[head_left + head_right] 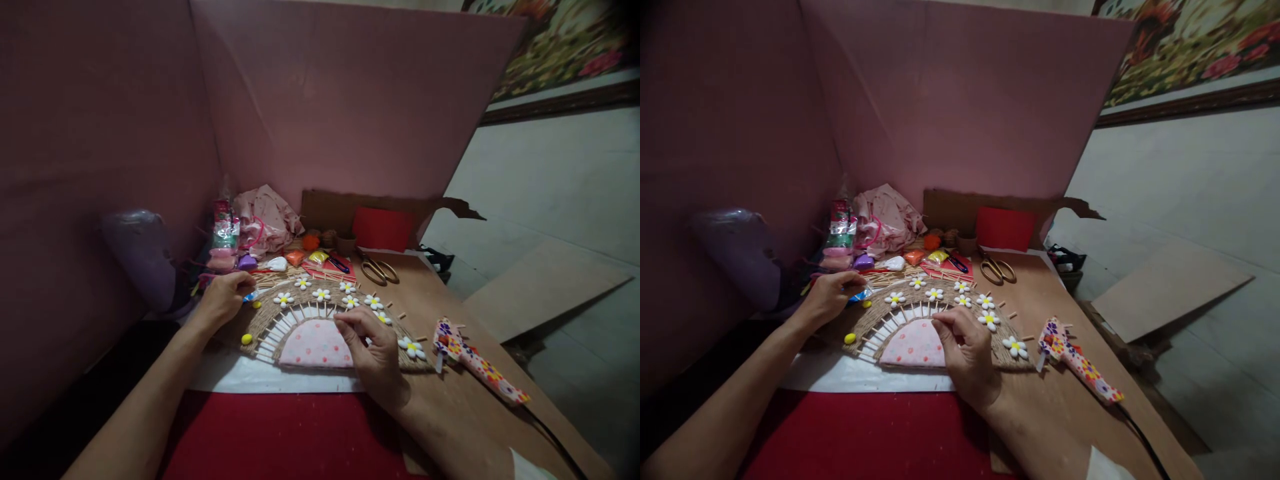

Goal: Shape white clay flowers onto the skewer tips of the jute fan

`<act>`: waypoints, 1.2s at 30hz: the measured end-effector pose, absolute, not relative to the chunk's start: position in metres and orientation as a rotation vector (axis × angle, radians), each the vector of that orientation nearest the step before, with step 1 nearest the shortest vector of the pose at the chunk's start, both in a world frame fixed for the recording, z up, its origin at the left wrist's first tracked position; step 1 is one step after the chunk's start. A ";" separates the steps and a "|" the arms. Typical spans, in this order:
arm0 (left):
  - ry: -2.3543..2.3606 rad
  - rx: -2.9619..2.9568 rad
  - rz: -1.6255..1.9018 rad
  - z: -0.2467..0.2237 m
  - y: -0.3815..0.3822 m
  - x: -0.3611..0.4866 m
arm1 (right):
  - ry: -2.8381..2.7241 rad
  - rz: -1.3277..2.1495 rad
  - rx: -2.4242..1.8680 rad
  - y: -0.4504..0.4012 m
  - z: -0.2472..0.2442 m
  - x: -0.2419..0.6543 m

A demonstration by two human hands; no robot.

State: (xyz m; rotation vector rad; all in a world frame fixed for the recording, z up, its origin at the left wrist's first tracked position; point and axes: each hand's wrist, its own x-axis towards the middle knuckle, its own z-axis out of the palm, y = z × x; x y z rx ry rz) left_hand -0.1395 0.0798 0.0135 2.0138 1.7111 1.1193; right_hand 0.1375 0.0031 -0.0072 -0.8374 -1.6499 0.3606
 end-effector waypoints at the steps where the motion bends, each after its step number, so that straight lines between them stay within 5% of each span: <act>1: 1.722 2.040 1.094 0.013 0.080 -0.142 | -1.650 0.362 -0.839 0.003 -0.007 0.138; 36: 1.726 2.285 0.704 0.004 0.082 -0.155 | -1.689 0.364 -0.893 0.000 -0.008 0.138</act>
